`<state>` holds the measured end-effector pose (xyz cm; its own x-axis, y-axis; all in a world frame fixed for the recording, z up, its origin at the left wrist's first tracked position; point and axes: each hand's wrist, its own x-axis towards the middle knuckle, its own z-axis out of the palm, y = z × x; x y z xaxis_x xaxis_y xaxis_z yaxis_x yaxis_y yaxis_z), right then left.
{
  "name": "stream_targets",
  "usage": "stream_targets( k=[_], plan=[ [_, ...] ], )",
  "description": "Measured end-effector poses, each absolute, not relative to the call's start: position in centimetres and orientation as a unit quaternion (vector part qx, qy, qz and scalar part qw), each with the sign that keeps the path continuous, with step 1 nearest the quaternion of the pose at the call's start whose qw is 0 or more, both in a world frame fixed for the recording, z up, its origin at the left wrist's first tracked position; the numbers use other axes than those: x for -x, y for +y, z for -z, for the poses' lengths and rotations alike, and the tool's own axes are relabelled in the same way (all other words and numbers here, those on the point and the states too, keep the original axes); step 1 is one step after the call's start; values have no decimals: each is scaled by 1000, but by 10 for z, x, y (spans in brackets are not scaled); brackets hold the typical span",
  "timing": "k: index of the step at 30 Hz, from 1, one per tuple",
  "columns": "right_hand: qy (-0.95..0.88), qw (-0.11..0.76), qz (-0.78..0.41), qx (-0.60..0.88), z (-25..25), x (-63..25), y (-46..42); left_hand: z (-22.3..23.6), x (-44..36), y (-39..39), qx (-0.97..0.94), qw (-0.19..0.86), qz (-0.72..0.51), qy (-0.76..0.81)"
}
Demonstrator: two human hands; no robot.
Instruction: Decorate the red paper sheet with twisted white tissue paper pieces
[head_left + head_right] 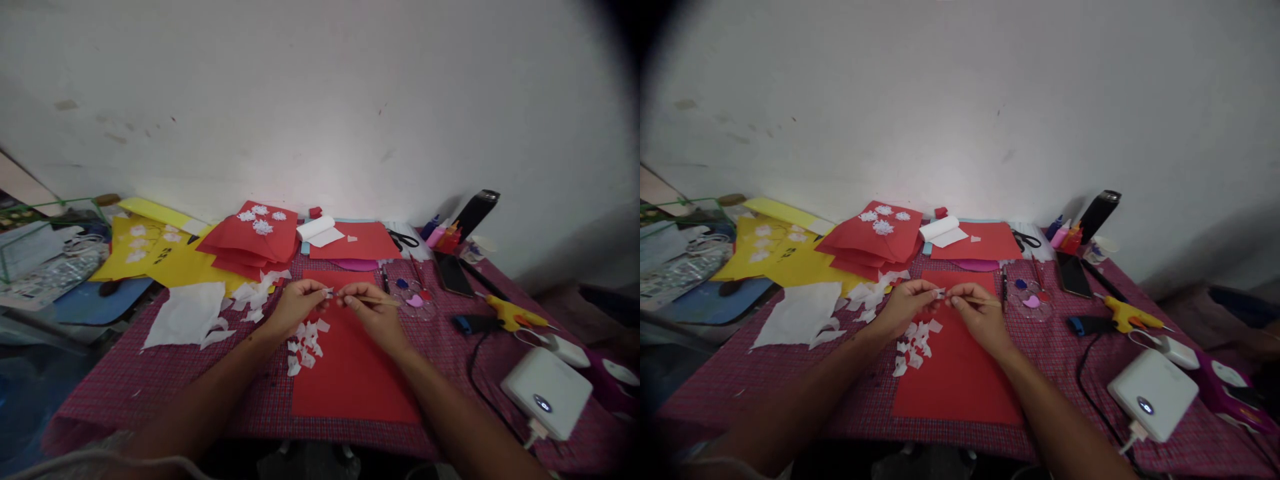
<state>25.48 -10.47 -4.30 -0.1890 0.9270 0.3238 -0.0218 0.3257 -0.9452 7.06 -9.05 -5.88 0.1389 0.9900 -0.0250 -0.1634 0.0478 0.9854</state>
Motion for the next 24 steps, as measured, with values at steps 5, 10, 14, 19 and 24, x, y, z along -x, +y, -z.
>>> stream_targets(
  k=[5, 10, 14, 19, 24],
  plan=[
    [-613, 530, -462, 360, 43, -255, -104, 50, -73, -93, -432, 620, -495, 429],
    [-605, 535, -468, 358, 41, -255, -104, 48, -74, -93, -412, 628, -500, 431],
    [-608, 535, -472, 350, 42, -255, -103, 51, -75, -93, -425, 626, -496, 425],
    [-599, 541, -486, 334, 43, -256, -103, 52, -73, -93, -419, 645, -490, 410],
    [-540, 550, -545, 330, 45, -256, -98, 50, -71, -94, -398, 686, -475, 381]
  ],
)
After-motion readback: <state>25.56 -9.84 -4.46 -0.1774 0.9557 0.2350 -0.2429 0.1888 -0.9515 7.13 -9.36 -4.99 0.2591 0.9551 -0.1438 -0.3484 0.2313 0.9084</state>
